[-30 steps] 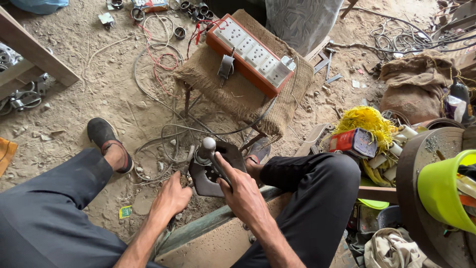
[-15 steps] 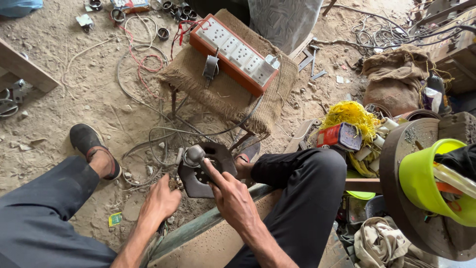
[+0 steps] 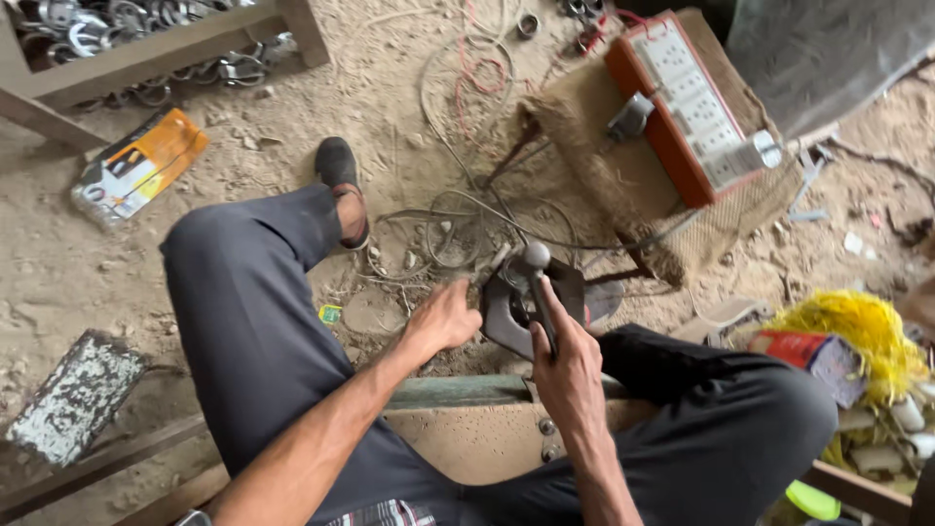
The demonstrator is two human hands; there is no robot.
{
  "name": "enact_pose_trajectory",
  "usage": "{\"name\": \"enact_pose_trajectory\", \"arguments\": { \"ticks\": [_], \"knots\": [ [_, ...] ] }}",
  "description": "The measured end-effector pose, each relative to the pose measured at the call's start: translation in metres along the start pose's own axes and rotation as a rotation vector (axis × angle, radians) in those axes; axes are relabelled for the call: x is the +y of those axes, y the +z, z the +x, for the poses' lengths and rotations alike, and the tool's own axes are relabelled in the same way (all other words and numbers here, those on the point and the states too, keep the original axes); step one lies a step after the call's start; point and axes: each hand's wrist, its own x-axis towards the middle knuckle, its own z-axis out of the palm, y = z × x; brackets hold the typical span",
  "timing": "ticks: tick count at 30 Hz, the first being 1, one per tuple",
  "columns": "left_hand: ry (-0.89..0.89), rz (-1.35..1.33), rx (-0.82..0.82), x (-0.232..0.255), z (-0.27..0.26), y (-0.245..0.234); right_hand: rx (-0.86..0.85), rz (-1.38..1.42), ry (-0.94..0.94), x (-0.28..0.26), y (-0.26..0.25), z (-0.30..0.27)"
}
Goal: The person sits on the ground and repeatedly hammers a metal part held in a vise. They adjust the part and the hammering position several times during the process.
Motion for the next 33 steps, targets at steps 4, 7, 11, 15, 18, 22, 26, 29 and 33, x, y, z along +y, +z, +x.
{"name": "enact_pose_trajectory", "arguments": {
  "ticks": [4, 7, 11, 15, 18, 22, 26, 29, 33],
  "knots": [
    [0.158, -0.168, 0.140, -0.007, 0.011, 0.000, 0.091, 0.013, -0.101, -0.006, -0.003, -0.001],
    [0.088, -0.367, 0.131, -0.021, 0.021, 0.000, 0.093, 0.093, -0.070, -0.006, -0.006, -0.001],
    [-0.156, -0.549, 0.247, -0.040, 0.035, -0.006, -0.067, -0.015, 0.149, -0.001, -0.005, 0.004],
    [-0.423, -0.865, 0.181, -0.070, 0.049, 0.012, -0.158, -0.100, 0.073, 0.009, -0.001, 0.004],
    [-0.477, -1.121, -0.022, -0.105, 0.062, 0.036, -0.208, -0.088, 0.112, 0.022, 0.003, 0.007],
    [-0.608, -1.306, -0.105, -0.125, 0.087, 0.022, -0.245, -0.051, 0.136, 0.045, 0.010, 0.011],
    [-0.239, -1.272, -0.307, -0.067, 0.134, -0.092, -0.264, -0.033, 0.155, 0.064, 0.018, 0.014],
    [-0.051, -1.199, -0.179, -0.014, 0.162, -0.198, -0.267, -0.053, 0.152, 0.074, 0.022, 0.015],
    [-0.058, -1.106, 0.005, 0.025, 0.164, -0.248, -0.292, -0.047, 0.145, 0.073, 0.021, 0.015]
  ]
}}
